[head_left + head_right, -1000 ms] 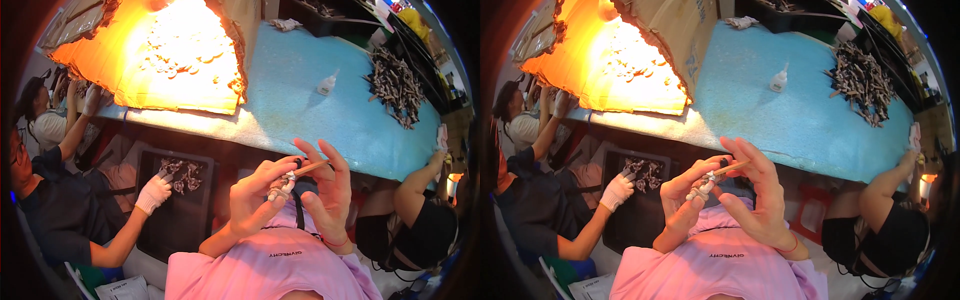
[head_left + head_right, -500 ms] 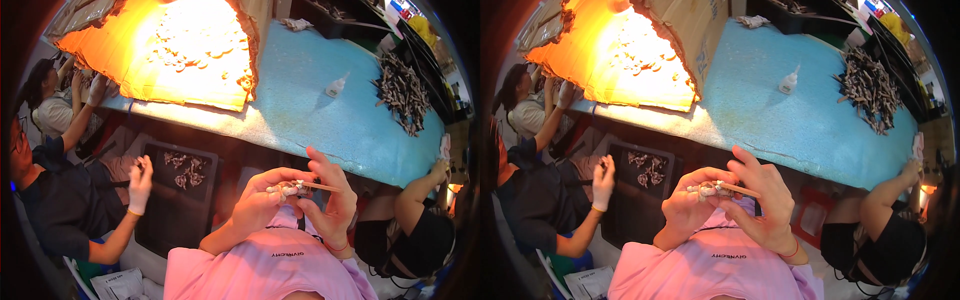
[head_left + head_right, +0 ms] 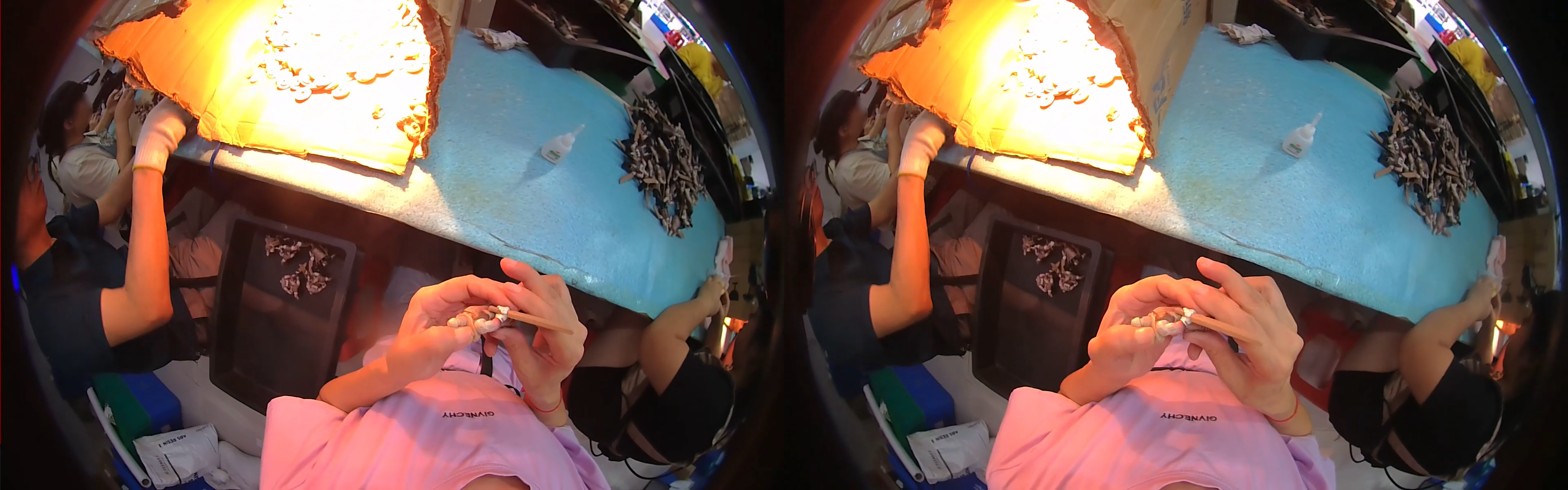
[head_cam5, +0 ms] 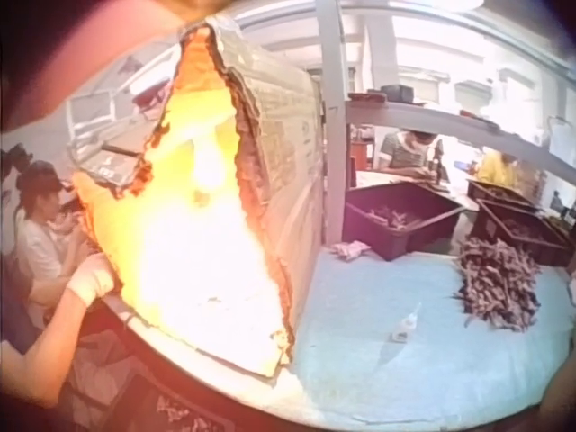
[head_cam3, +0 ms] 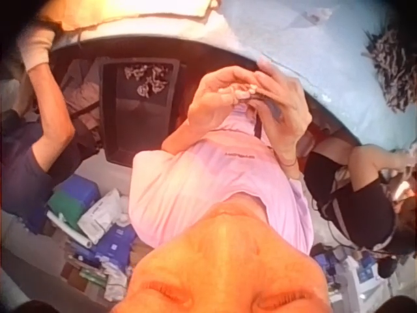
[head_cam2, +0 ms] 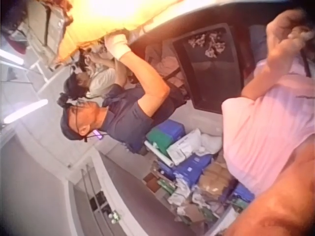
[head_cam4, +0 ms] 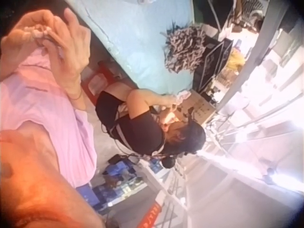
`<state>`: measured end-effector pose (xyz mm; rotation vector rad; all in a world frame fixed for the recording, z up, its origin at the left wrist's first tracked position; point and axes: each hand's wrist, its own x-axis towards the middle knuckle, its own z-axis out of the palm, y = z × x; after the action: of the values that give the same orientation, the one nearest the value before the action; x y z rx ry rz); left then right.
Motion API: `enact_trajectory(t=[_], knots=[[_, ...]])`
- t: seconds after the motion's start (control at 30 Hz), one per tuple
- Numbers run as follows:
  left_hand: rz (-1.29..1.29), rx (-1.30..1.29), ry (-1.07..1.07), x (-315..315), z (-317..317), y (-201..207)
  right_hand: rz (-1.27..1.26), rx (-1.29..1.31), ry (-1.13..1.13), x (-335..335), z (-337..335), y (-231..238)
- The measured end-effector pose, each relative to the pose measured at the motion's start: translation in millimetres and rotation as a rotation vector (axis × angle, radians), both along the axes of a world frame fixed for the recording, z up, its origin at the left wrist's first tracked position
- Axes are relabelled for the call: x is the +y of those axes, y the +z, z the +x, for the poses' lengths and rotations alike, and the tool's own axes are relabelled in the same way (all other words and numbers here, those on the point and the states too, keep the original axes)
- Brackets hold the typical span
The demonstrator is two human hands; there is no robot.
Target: The person assembles robot figurines by gluing plastic components together with adhesive from a bottle, using a precision applicator.
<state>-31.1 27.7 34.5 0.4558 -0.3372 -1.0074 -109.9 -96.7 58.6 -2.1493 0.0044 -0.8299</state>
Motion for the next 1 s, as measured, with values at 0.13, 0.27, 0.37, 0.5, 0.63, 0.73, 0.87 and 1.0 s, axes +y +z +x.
enact_trajectory(t=[0.13, 0.27, 0.37, 0.5, 0.63, 0.73, 0.87, 1.0], knots=[[0.062, -0.141, 0.059, 1, -1, 4, 0.026, -0.027, 0.025, 0, 0, -3], [-0.05, -0.075, -0.019, 3, 3, -8, 0.026, -0.055, 0.031, 0, 1, -3], [-0.073, 0.108, -0.114, 2, 4, -6, 0.051, -0.04, -0.004, 1, -1, -4], [-0.017, 0.216, -0.104, 0, 3, -6, 0.043, 0.011, -0.036, 0, -3, 3], [-0.072, 0.354, -0.18, -1, 4, -7, 0.044, 0.08, -0.052, -1, -3, 11], [-0.07, 0.407, -0.232, -4, 3, -8, -0.02, 0.09, -0.074, -4, -1, 16], [-0.081, 0.563, -0.295, -6, 2, -8, 0.018, 0.132, -0.121, -4, -2, 16], [-0.119, 0.652, -0.331, -5, 1, -13, 0.04, 0.129, -0.124, -6, -6, 11]])
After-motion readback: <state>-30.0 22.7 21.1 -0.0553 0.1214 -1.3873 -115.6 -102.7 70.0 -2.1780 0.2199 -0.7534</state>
